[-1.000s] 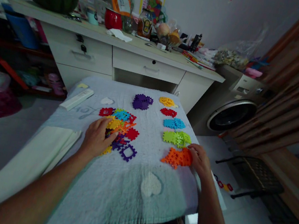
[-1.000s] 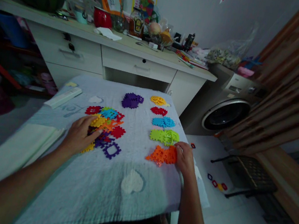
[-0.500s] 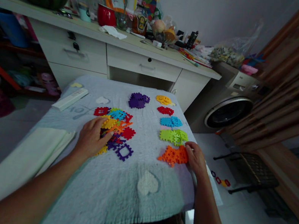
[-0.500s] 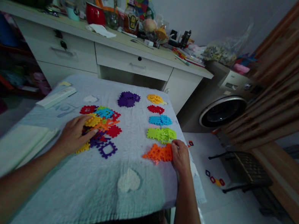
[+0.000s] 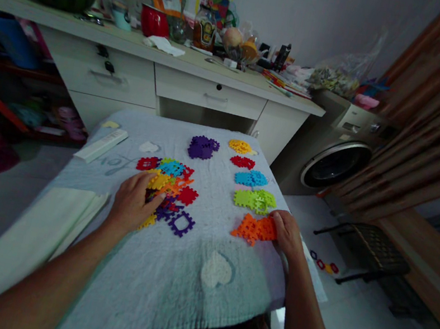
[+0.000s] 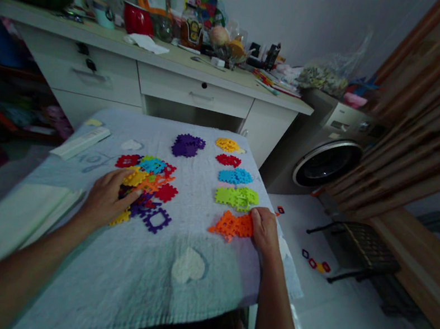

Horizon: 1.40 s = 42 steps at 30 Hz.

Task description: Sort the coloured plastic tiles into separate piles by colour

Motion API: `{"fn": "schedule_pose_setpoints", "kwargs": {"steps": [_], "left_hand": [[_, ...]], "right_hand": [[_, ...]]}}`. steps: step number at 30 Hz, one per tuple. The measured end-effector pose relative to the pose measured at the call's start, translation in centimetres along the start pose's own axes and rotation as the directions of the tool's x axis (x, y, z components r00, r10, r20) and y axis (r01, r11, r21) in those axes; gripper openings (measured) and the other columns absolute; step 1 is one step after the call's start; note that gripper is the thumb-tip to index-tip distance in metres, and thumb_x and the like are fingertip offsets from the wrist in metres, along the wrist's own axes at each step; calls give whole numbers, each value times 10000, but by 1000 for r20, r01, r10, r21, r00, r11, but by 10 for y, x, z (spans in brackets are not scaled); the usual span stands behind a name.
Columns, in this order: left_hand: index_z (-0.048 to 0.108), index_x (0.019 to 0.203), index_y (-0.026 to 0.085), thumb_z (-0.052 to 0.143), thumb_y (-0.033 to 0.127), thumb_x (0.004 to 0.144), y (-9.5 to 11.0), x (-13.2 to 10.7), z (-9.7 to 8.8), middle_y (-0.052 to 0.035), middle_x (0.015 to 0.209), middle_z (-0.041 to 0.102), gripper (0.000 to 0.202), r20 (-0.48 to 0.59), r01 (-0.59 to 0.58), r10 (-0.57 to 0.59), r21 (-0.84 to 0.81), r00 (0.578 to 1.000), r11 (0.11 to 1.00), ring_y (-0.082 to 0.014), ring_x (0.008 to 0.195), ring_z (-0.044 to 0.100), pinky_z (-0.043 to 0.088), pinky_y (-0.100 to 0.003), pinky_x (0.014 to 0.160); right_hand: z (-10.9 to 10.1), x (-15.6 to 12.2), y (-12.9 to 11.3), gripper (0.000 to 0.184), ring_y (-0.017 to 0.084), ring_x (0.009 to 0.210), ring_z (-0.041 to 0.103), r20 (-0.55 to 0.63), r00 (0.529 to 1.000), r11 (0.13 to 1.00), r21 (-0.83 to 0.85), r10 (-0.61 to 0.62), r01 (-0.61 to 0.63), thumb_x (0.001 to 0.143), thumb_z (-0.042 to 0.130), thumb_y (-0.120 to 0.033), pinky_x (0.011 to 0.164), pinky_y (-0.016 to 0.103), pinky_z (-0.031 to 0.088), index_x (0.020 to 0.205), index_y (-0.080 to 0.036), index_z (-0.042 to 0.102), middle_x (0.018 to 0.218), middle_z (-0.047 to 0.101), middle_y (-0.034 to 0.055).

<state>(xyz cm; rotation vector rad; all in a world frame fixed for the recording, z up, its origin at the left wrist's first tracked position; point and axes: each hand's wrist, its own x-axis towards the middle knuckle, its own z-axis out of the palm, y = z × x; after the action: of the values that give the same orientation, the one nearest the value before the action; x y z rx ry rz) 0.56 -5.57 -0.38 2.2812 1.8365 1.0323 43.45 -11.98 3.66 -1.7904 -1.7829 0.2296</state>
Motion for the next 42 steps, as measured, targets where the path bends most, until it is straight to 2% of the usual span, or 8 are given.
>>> {"fn": "schedule_pose_setpoints", "kwargs": {"steps": [11,17,23,28,34,36,39,42], "left_hand": [[474,1313,204,472,511,873,6,1,-4,-129,1301,544,536,-18,-8,8,-24,1000,1000,-314,1204,502,389,-480,1045],[461,1328,209,473,517,877,5,1,-4,-123,1312,539,546,-8,-7,7,-18,1000,1000,-311,1215,494,377,-473,1053],[461,1323,218,476,523,879,4,0,-4,-112,1312,538,539,-6,-4,4,-18,1000,1000,-301,1223,494,377,-454,1055],[472,1311,190,461,524,880,4,1,-3,-129,1306,543,545,0,-2,2,-7,1000,1000,-306,1221,495,374,-457,1056],[481,1305,177,457,531,876,3,1,-3,-138,1312,540,556,-6,-6,6,4,1000,1000,-313,1218,494,376,-463,1056],[479,1308,179,458,527,875,3,1,-3,-137,1311,541,557,-4,-10,10,7,1000,1000,-316,1214,496,377,-470,1054],[479,1310,179,461,526,874,4,1,-3,-138,1304,545,557,-7,-11,11,2,1000,1000,-319,1207,499,382,-479,1049],[486,1302,173,455,529,882,5,1,-4,-143,1299,547,552,-12,-11,11,-11,1000,1000,-319,1199,503,391,-483,1041]], "right_hand": [[0,2,-11,489,221,813,624,79,997,999,46,25,-29,967,290,-501,770,322,458,888,-205,671,854,689,65],[0,-1,-11,488,251,926,638,61,998,997,76,14,-19,960,315,-511,826,336,469,920,-214,700,940,711,83],[2,-7,-8,516,273,1099,604,43,998,987,148,51,-57,937,360,-551,1000,402,422,1058,-198,717,1122,701,99],[2,-8,-3,549,268,1086,609,25,997,976,203,72,-75,920,365,-589,1005,411,427,1064,-199,723,1131,698,102],[-4,-14,1,535,260,1064,616,-85,989,973,207,122,-102,932,330,-564,993,419,424,1026,-201,711,1096,704,100],[-8,-16,-7,525,259,1063,617,-136,983,971,220,126,-94,935,330,-556,983,415,428,1017,-195,702,1088,704,103],[-14,-13,-30,492,257,1059,619,-180,979,970,238,93,-48,944,347,-535,966,403,434,1002,-185,688,1067,704,108],[-13,-3,-66,420,244,1046,620,-134,991,969,242,-22,55,959,375,-483,946,388,443,1008,-192,675,1062,698,102]]}}
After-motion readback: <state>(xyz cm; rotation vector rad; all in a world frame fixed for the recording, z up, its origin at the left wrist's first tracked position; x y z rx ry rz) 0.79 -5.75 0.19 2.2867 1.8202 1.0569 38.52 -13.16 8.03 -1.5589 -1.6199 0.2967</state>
